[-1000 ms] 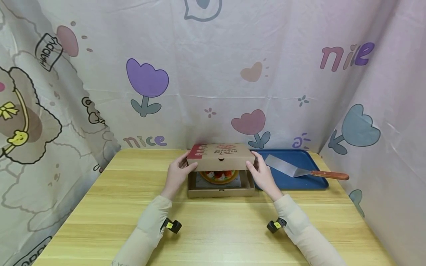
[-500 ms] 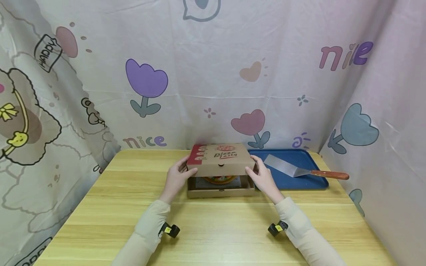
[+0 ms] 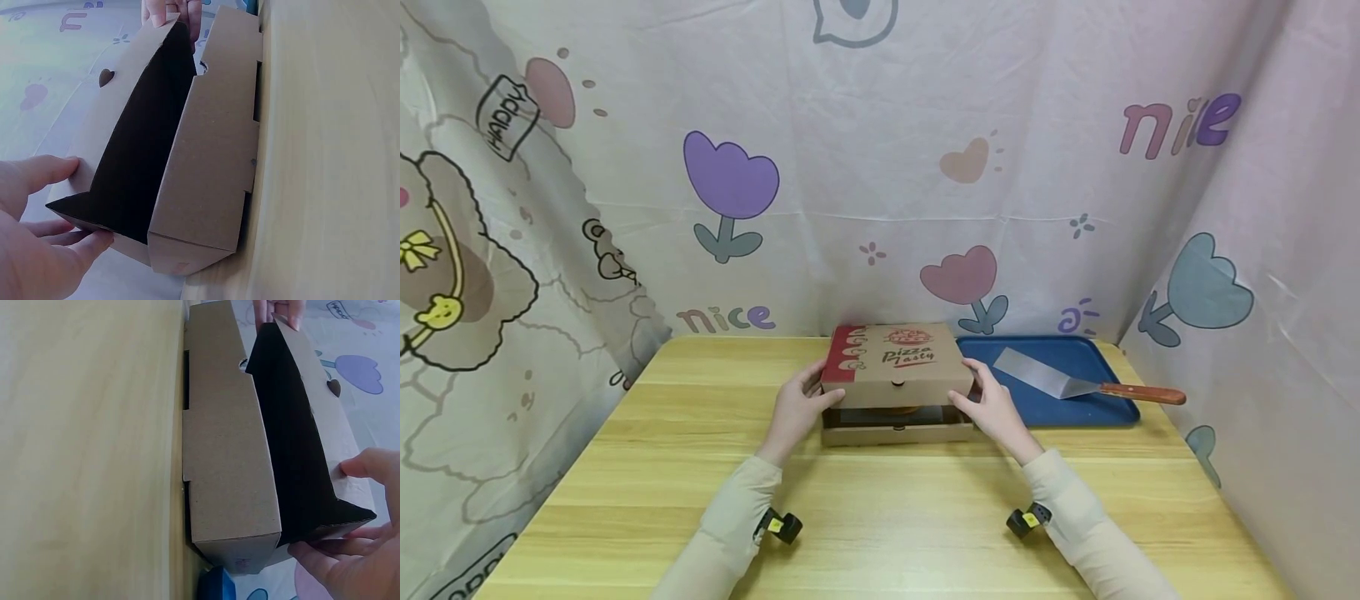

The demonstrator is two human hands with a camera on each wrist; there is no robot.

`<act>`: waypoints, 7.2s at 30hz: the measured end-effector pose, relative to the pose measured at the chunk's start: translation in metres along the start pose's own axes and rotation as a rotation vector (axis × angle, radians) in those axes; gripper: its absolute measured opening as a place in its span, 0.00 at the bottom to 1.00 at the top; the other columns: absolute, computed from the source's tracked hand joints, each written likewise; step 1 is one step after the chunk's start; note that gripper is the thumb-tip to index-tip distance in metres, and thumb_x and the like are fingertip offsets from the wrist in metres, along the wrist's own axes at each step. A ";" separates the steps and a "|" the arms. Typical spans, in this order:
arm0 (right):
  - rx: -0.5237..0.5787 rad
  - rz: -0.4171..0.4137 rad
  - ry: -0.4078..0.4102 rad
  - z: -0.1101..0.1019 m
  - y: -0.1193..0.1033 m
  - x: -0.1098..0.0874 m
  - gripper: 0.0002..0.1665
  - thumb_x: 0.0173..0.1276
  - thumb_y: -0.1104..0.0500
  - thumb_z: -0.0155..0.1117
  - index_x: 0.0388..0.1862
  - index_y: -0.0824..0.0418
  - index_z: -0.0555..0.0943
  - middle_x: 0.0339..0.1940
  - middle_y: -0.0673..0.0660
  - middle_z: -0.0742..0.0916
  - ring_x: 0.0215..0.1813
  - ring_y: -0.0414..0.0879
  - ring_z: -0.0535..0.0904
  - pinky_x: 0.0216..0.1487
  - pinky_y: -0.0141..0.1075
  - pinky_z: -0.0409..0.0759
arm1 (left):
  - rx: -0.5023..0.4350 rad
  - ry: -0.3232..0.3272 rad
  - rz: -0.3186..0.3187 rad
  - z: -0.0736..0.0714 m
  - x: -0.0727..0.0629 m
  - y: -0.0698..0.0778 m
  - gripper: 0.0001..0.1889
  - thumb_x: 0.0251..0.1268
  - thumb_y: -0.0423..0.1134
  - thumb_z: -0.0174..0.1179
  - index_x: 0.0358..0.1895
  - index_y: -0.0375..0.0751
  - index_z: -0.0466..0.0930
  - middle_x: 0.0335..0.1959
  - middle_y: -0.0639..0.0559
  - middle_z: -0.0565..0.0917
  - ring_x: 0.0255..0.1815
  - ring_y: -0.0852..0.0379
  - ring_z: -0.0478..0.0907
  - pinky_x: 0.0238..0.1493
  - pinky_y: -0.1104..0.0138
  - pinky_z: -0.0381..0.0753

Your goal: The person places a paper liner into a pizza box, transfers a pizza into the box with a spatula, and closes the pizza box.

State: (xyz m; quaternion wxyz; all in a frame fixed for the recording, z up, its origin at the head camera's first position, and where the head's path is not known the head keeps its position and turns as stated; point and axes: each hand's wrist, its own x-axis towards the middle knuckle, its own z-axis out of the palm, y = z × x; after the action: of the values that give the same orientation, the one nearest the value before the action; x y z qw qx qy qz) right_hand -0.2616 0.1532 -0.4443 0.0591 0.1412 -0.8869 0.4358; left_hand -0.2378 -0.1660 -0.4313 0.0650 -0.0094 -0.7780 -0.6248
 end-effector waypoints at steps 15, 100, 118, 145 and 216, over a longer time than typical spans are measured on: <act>0.003 -0.052 -0.030 0.003 0.009 -0.003 0.41 0.63 0.55 0.70 0.71 0.62 0.63 0.66 0.64 0.79 0.49 0.51 0.84 0.35 0.32 0.76 | 0.033 -0.017 -0.019 0.001 -0.007 -0.005 0.39 0.58 0.32 0.68 0.73 0.36 0.61 0.72 0.38 0.67 0.71 0.42 0.67 0.66 0.60 0.71; 0.752 0.460 -0.326 -0.015 0.052 0.004 0.26 0.75 0.43 0.52 0.55 0.64 0.66 0.31 0.53 0.81 0.31 0.44 0.80 0.39 0.39 0.84 | -0.240 -0.330 -0.361 -0.034 0.011 -0.062 0.30 0.71 0.59 0.51 0.56 0.33 0.67 0.30 0.52 0.77 0.30 0.57 0.77 0.40 0.63 0.83; 0.682 0.471 -0.511 -0.022 0.063 0.001 0.31 0.73 0.39 0.53 0.51 0.68 0.71 0.32 0.59 0.87 0.38 0.53 0.88 0.45 0.47 0.85 | -0.187 -0.457 -0.390 -0.041 0.011 -0.066 0.24 0.72 0.58 0.50 0.45 0.36 0.70 0.33 0.48 0.77 0.30 0.56 0.80 0.42 0.61 0.85; 0.607 0.473 -0.451 -0.018 0.059 -0.001 0.32 0.72 0.40 0.56 0.51 0.69 0.71 0.30 0.58 0.85 0.34 0.52 0.87 0.40 0.45 0.86 | -0.166 -0.444 -0.398 -0.041 0.009 -0.065 0.25 0.70 0.58 0.53 0.45 0.34 0.70 0.33 0.48 0.79 0.32 0.56 0.80 0.42 0.63 0.85; 0.509 0.364 -0.455 -0.029 0.052 0.002 0.21 0.75 0.54 0.55 0.52 0.73 0.73 0.32 0.60 0.86 0.35 0.49 0.86 0.41 0.43 0.86 | -0.080 -0.576 -0.295 -0.060 0.013 -0.055 0.28 0.74 0.45 0.52 0.62 0.20 0.63 0.47 0.38 0.82 0.46 0.47 0.84 0.54 0.57 0.82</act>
State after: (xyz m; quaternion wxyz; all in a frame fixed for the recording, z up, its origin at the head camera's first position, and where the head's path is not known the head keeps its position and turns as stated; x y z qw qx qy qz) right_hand -0.2802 0.2060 -0.4655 -0.2545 0.0847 -0.7516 0.6027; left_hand -0.2509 -0.2371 -0.4703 -0.2495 -0.0757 -0.7322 -0.6292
